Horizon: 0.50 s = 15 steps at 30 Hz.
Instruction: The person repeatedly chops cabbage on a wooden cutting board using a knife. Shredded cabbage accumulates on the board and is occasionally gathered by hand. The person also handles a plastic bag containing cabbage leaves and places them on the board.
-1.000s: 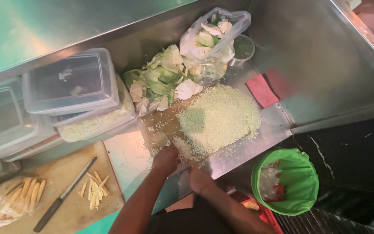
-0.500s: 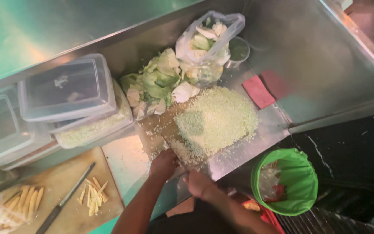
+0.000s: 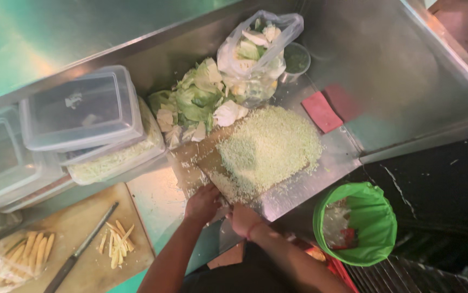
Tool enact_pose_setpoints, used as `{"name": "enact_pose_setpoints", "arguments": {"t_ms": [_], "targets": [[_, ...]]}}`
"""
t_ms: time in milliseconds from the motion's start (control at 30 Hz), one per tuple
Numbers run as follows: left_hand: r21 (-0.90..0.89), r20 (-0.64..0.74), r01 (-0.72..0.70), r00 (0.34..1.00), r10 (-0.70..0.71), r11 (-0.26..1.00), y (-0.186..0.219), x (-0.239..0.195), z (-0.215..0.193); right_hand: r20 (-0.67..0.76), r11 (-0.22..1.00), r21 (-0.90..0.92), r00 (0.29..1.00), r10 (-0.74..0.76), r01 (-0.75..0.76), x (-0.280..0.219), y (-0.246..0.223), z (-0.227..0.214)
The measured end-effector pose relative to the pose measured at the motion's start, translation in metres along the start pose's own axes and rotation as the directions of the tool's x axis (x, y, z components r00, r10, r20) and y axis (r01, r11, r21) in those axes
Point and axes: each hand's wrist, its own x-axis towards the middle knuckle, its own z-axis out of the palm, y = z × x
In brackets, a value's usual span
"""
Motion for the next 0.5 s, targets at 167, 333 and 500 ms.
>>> {"name": "enact_pose_setpoints", "arguments": {"t_ms": [167,333,500], "targets": [[-0.043,-0.024,0.081,0.996,-0.082,0.996,0.0,-0.01,-0.009,0.116,0.988,-0.152,0.993,0.033,-0.016,-0.001,-0.032,-0.044],[0.051,0.061,0.099,0.993,-0.102,0.994,-0.005,-0.001,0.002,0.109,0.951,-0.306,0.991,0.083,-0.046,-0.018,-0.038,-0.036],[0.031,0.092,0.098,0.991,-0.101,0.995,-0.013,0.01,0.006,0.006,0.995,-0.059,0.997,0.083,-0.083,-0.008,-0.014,-0.006]]}}
